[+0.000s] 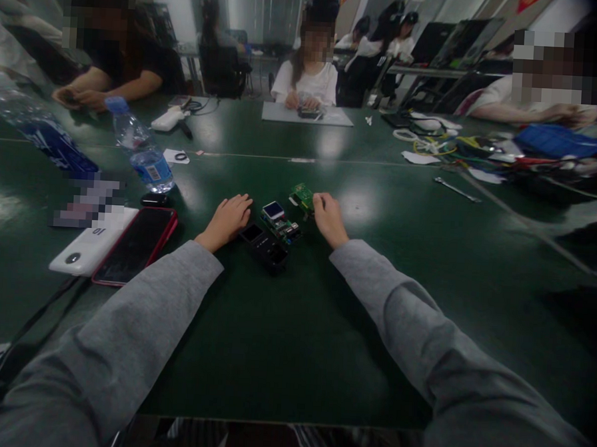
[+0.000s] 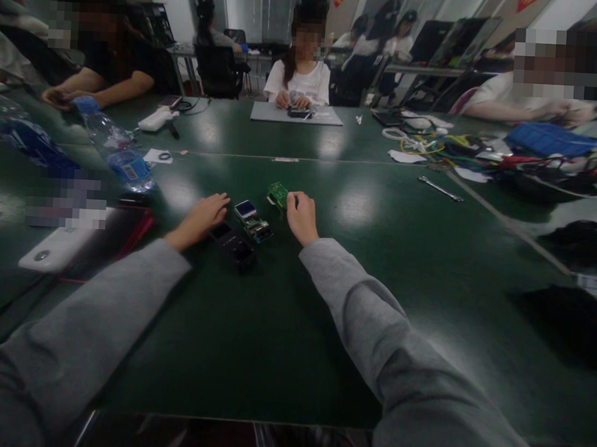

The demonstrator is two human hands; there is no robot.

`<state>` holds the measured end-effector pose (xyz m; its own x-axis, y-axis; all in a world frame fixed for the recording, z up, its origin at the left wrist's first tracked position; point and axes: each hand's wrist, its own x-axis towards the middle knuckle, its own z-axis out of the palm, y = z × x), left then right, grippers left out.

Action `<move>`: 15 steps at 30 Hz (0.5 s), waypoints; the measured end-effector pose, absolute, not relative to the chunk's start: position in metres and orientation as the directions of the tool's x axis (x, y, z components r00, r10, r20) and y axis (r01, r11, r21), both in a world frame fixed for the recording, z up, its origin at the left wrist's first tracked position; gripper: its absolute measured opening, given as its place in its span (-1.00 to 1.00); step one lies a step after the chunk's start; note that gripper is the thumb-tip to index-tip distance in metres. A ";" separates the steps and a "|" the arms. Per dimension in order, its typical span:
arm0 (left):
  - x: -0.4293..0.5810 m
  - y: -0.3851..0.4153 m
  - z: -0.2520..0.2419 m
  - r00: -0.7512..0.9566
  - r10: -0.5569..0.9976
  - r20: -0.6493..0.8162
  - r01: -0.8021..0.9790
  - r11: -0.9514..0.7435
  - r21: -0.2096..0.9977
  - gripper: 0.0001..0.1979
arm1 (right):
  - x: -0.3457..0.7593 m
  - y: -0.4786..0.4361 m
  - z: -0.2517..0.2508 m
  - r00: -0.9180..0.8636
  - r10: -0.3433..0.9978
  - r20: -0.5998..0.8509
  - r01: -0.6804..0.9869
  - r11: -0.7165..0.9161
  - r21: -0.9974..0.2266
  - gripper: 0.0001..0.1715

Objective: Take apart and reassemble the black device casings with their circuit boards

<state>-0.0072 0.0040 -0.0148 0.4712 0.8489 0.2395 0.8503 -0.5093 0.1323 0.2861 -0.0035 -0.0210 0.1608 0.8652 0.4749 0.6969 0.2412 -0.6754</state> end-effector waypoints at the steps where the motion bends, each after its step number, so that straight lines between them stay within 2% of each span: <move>1: -0.007 0.004 -0.015 0.473 0.849 0.236 0.850 -0.510 0.131 -0.56 | 0.286 -0.004 -0.021 0.163 0.863 0.478 0.691 0.246 -0.680 -0.37; 8: -0.006 0.003 -0.012 0.470 0.859 0.204 0.854 -0.501 0.139 -0.55 | 0.276 -0.019 -0.015 -0.021 0.854 0.519 0.791 0.332 -0.514 -0.34; 15: -0.004 -0.001 -0.008 0.453 0.868 0.204 0.863 -0.485 0.144 -0.55 | 0.302 -0.050 -0.005 -0.057 0.885 0.461 0.717 0.358 -0.598 -0.40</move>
